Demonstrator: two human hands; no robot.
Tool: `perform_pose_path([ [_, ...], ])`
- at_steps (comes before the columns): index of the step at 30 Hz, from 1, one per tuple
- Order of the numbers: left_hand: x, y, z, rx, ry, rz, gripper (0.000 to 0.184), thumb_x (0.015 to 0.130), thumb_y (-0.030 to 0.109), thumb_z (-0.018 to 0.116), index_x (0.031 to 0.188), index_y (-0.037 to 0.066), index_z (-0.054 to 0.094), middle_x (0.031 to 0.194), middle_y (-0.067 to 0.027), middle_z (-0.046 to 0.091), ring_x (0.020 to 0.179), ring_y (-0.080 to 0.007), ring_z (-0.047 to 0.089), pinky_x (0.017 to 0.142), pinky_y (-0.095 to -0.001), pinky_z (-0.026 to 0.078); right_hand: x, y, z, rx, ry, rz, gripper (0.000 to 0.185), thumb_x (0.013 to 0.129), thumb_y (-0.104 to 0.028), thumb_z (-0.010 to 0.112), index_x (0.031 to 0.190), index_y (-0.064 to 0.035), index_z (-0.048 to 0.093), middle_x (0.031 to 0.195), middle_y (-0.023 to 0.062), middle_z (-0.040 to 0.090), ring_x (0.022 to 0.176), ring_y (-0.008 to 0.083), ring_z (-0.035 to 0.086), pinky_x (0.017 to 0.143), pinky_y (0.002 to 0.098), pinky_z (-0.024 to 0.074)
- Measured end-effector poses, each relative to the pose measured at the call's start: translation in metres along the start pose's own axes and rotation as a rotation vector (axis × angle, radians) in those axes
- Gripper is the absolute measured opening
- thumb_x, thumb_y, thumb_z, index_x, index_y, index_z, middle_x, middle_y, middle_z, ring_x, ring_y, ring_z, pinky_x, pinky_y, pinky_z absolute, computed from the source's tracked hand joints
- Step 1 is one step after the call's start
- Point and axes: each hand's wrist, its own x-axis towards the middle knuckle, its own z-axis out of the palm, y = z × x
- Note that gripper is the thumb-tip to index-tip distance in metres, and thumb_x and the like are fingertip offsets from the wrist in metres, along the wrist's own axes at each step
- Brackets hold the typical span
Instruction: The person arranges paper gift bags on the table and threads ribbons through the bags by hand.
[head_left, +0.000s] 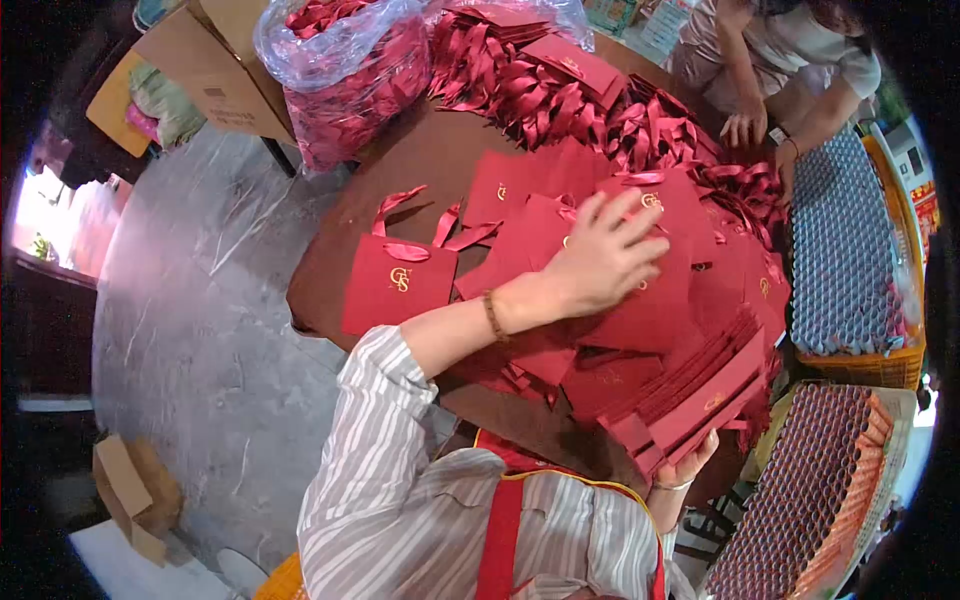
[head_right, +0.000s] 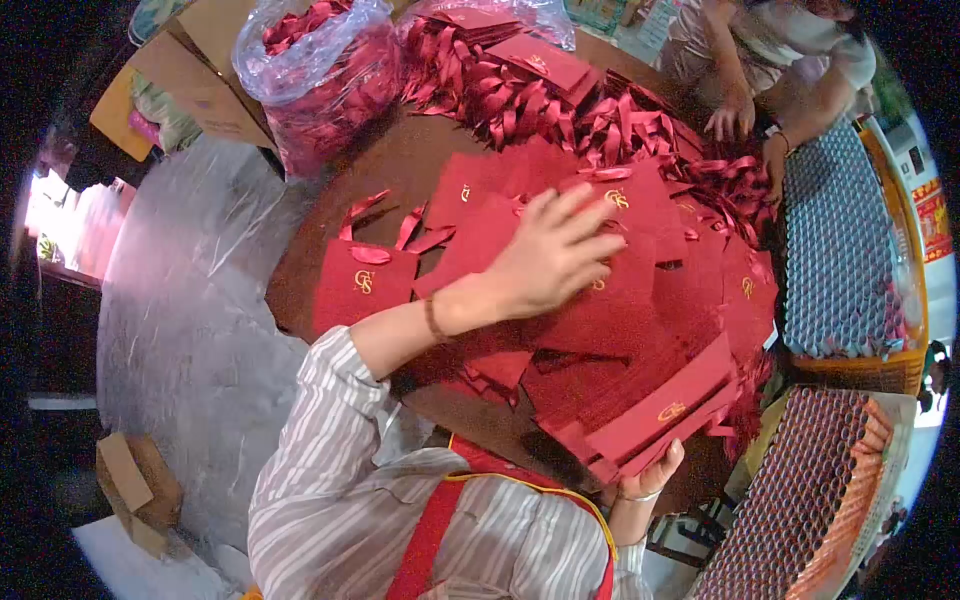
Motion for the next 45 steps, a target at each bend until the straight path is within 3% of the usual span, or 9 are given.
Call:
perform_pose_path([
  [7, -0.067, -0.059, -0.137, 0.229, 0.081, -0.449, 0.035, 0.079, 0.023, 0.057, 0.109, 0.004, 0.055, 0.115, -0.0182, 0.052, 0.107, -0.0332, 0.049, 0.087, -0.0417, 0.04, -0.015, -0.015, 0.006, 0.001, 0.031, -0.013, 0.053, 0.073, -0.039, 0.061, 0.118, -0.0113, 0.051, 0.118, 0.0032, 0.055, 0.107, 0.0248, 0.05, 0.094, 0.0402, 0.0386],
  [12, -0.164, -0.022, -0.156, 0.684, -0.236, -0.831, 0.086, 0.072, 0.054, 0.06, 0.139, 0.017, 0.021, 0.141, -0.0211, 0.019, 0.128, -0.0431, 0.018, 0.098, -0.0598, 0.019, -0.014, -0.02, 0.0, 0.022, -0.006, -0.041, 0.055, 0.075, -0.04, 0.06, 0.121, -0.0118, 0.049, 0.12, 0.0034, 0.053, 0.108, 0.0247, 0.049, 0.096, 0.0397, 0.0369],
  [15, -0.215, -0.018, -0.131, 0.796, -0.453, -0.689, 0.074, 0.074, 0.057, 0.055, 0.136, 0.022, 0.032, 0.141, -0.0165, 0.025, 0.129, -0.0413, 0.019, 0.101, -0.0575, 0.016, -0.018, -0.015, -0.01, 0.075, -0.123, -0.005, 0.055, 0.08, -0.039, 0.055, 0.126, -0.0105, 0.044, 0.124, 0.0047, 0.051, 0.113, 0.0251, 0.046, 0.097, 0.0424, 0.0354],
  [21, -0.208, -0.124, -0.179, 0.793, -0.345, -0.896, 0.067, 0.081, 0.061, 0.041, 0.135, 0.021, 0.034, 0.142, -0.0156, 0.025, 0.129, -0.0389, 0.02, 0.102, -0.0557, 0.016, -0.028, -0.009, -0.003, 0.109, -0.083, 0.0, 0.055, 0.079, -0.041, 0.056, 0.124, -0.0112, 0.046, 0.123, 0.0043, 0.051, 0.11, 0.0256, 0.048, 0.095, 0.0413, 0.0366],
  [27, -0.205, -0.083, -0.142, 0.8, -0.492, -0.792, 0.069, 0.082, 0.06, 0.04, 0.138, 0.021, 0.027, 0.143, -0.0171, 0.02, 0.132, -0.0393, 0.014, 0.099, -0.0638, 0.007, -0.036, -0.01, -0.005, 0.133, -0.158, -0.041, 0.055, 0.08, -0.04, 0.054, 0.127, -0.0118, 0.044, 0.127, 0.0044, 0.048, 0.115, 0.0259, 0.045, 0.099, 0.0423, 0.0344],
  [31, -0.179, -0.063, -0.138, 0.69, -0.401, -0.775, 0.059, 0.083, 0.055, 0.044, 0.128, 0.017, 0.045, 0.142, -0.0151, 0.023, 0.131, -0.0397, 0.014, 0.097, -0.0669, 0.006, -0.033, -0.014, -0.015, 0.16, -0.139, -0.001, 0.053, 0.081, -0.038, 0.055, 0.125, -0.0107, 0.046, 0.125, 0.0051, 0.05, 0.112, 0.0257, 0.048, 0.096, 0.0426, 0.0369],
  [33, -0.152, -0.066, -0.135, 0.781, -0.187, -0.633, 0.047, 0.083, 0.046, 0.05, 0.115, 0.012, 0.055, 0.131, -0.0173, 0.04, 0.123, -0.0368, 0.032, 0.098, -0.059, 0.019, -0.032, -0.014, -0.01, 0.15, -0.114, -0.04, 0.051, 0.081, -0.038, 0.055, 0.123, -0.0106, 0.047, 0.125, 0.0053, 0.051, 0.112, 0.0259, 0.048, 0.095, 0.0428, 0.0378],
  [37, -0.092, -0.101, -0.106, -0.06, -0.084, -0.624, 0.038, 0.08, 0.031, 0.053, 0.1, -0.001, 0.06, 0.099, -0.0189, 0.061, 0.096, -0.034, 0.056, 0.085, -0.0363, 0.044, -0.032, -0.013, -0.015, 0.129, -0.024, -0.057, 0.052, 0.081, -0.039, 0.054, 0.124, -0.0115, 0.046, 0.124, 0.0052, 0.051, 0.111, 0.0259, 0.048, 0.095, 0.0426, 0.0377],
  [45, -0.028, -0.18, -0.017, 0.24, -0.473, -0.997, 0.047, 0.079, 0.035, 0.054, 0.101, -0.006, 0.059, 0.106, -0.0278, 0.056, 0.102, -0.0408, 0.053, 0.087, -0.0438, 0.042, -0.044, -0.023, -0.017, 0.125, -0.062, -0.11, 0.054, 0.082, -0.041, 0.052, 0.125, -0.0093, 0.045, 0.124, 0.0055, 0.05, 0.111, 0.0259, 0.049, 0.096, 0.0413, 0.0378],
])
